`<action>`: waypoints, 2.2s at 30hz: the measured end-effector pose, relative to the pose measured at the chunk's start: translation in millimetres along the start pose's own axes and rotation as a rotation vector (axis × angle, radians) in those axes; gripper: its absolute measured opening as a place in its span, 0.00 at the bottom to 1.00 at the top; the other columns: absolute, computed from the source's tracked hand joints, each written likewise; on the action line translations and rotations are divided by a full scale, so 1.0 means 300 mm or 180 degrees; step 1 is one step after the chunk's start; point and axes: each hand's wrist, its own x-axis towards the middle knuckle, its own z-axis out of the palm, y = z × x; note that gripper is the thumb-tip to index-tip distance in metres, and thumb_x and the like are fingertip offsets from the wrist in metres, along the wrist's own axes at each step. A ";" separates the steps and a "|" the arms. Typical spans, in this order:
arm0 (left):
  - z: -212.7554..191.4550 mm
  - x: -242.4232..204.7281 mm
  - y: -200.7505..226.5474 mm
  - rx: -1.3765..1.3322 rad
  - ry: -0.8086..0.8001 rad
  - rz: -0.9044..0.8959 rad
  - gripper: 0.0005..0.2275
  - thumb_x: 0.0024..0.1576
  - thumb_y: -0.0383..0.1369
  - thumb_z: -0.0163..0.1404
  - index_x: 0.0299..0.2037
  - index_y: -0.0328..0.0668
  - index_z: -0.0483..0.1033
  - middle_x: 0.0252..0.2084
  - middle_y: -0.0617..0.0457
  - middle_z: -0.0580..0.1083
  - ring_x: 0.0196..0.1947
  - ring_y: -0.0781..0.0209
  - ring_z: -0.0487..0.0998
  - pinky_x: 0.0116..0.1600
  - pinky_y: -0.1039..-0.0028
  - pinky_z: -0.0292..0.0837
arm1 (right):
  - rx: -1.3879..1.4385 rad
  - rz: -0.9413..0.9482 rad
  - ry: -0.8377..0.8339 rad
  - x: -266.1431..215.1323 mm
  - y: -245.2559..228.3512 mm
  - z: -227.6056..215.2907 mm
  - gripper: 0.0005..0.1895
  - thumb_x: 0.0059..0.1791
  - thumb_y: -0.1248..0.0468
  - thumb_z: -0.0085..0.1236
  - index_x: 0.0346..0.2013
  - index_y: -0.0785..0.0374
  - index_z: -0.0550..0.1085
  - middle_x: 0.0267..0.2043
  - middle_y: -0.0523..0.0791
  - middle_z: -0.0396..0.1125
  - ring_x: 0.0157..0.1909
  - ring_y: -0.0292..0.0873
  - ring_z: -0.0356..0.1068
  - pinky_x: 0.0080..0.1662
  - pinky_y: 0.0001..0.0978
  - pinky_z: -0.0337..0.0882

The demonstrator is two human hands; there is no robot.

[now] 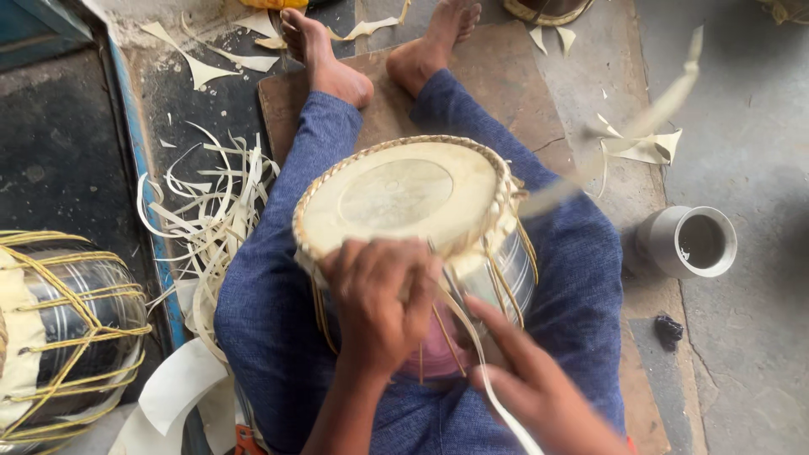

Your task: The person weaves and tightens leather straps around the rim of a drum using a pointed hand tool and cuts off excess material with scissors while sitting on the floor.

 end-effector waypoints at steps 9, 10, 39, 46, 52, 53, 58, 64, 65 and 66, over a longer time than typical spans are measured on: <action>-0.033 -0.247 0.079 -0.0027 0.0119 0.0378 0.05 0.61 0.36 0.54 0.42 0.49 0.79 0.41 0.61 0.77 0.40 0.62 0.72 0.54 0.64 0.56 | -0.1160 -0.0914 0.0759 -0.044 0.259 -0.124 0.21 0.52 0.59 0.57 0.57 0.63 0.72 0.42 0.48 0.69 0.39 0.44 0.72 0.38 0.33 0.73; -0.028 -0.240 0.058 -0.0106 0.0155 0.0418 0.05 0.61 0.36 0.55 0.42 0.49 0.79 0.40 0.63 0.76 0.40 0.63 0.71 0.54 0.64 0.56 | -0.1449 -0.1486 0.0531 -0.046 0.185 -0.159 0.19 0.52 0.59 0.56 0.55 0.64 0.73 0.40 0.49 0.70 0.39 0.44 0.73 0.39 0.33 0.74; -0.039 -0.364 0.288 -0.2493 -0.0350 -0.0744 0.14 0.58 0.29 0.61 0.52 0.39 0.73 0.44 0.48 0.75 0.40 0.57 0.82 0.38 0.76 0.82 | -0.1962 -0.3211 -0.0273 -0.154 -0.101 -0.049 0.12 0.44 0.74 0.65 0.40 0.58 0.80 0.36 0.40 0.75 0.36 0.35 0.78 0.38 0.23 0.76; -0.009 -0.327 0.296 -0.2289 -0.0371 -0.0220 0.12 0.56 0.25 0.62 0.49 0.38 0.77 0.40 0.48 0.77 0.41 0.56 0.82 0.43 0.71 0.79 | -0.2952 -0.3477 -0.0028 -0.245 -0.109 -0.048 0.19 0.42 0.76 0.60 0.46 0.60 0.80 0.44 0.45 0.76 0.44 0.41 0.80 0.42 0.28 0.79; 0.018 -0.368 0.293 -0.1853 -0.0072 -0.0080 0.08 0.60 0.25 0.61 0.46 0.41 0.77 0.37 0.51 0.77 0.38 0.56 0.81 0.42 0.70 0.77 | -0.1667 -0.2768 0.0069 -0.181 0.021 -0.088 0.14 0.49 0.72 0.62 0.48 0.63 0.72 0.39 0.47 0.74 0.39 0.38 0.76 0.37 0.27 0.74; 0.023 -0.372 0.290 -0.1669 -0.0029 -0.0030 0.08 0.60 0.27 0.61 0.45 0.42 0.77 0.37 0.52 0.77 0.38 0.56 0.80 0.42 0.69 0.76 | -0.0658 -0.2113 -0.0170 -0.146 0.042 -0.090 0.14 0.49 0.71 0.61 0.49 0.65 0.70 0.37 0.49 0.72 0.37 0.39 0.74 0.36 0.29 0.73; -0.021 -0.311 0.212 -0.0516 0.0309 0.0231 0.02 0.62 0.31 0.53 0.42 0.49 0.75 0.40 0.60 0.79 0.42 0.58 0.77 0.51 0.64 0.61 | 0.0331 -0.1551 -0.0368 -0.055 0.073 -0.124 0.16 0.52 0.68 0.56 0.54 0.64 0.68 0.36 0.48 0.70 0.33 0.38 0.68 0.35 0.28 0.69; -0.051 -0.224 0.137 -0.0384 0.0386 0.0020 0.03 0.63 0.32 0.53 0.43 0.47 0.74 0.43 0.61 0.79 0.45 0.59 0.76 0.55 0.65 0.59 | 0.0143 -0.1579 -0.0026 -0.052 0.094 -0.213 0.09 0.53 0.70 0.55 0.48 0.69 0.72 0.39 0.49 0.71 0.36 0.39 0.69 0.39 0.29 0.70; -0.045 -0.227 0.137 -0.0388 0.0383 -0.0050 0.03 0.63 0.32 0.53 0.44 0.47 0.75 0.42 0.61 0.79 0.44 0.60 0.76 0.54 0.65 0.59 | 0.0142 -0.1563 -0.0008 -0.055 0.106 -0.221 0.08 0.53 0.70 0.55 0.47 0.69 0.73 0.39 0.49 0.71 0.37 0.39 0.70 0.39 0.29 0.70; -0.040 -0.230 0.136 -0.0370 0.0400 -0.0060 0.03 0.63 0.32 0.54 0.44 0.46 0.75 0.42 0.61 0.79 0.44 0.60 0.76 0.54 0.65 0.59 | 0.0141 -0.1553 0.0008 -0.057 0.116 -0.225 0.08 0.53 0.71 0.55 0.47 0.69 0.73 0.38 0.49 0.72 0.37 0.39 0.70 0.39 0.29 0.70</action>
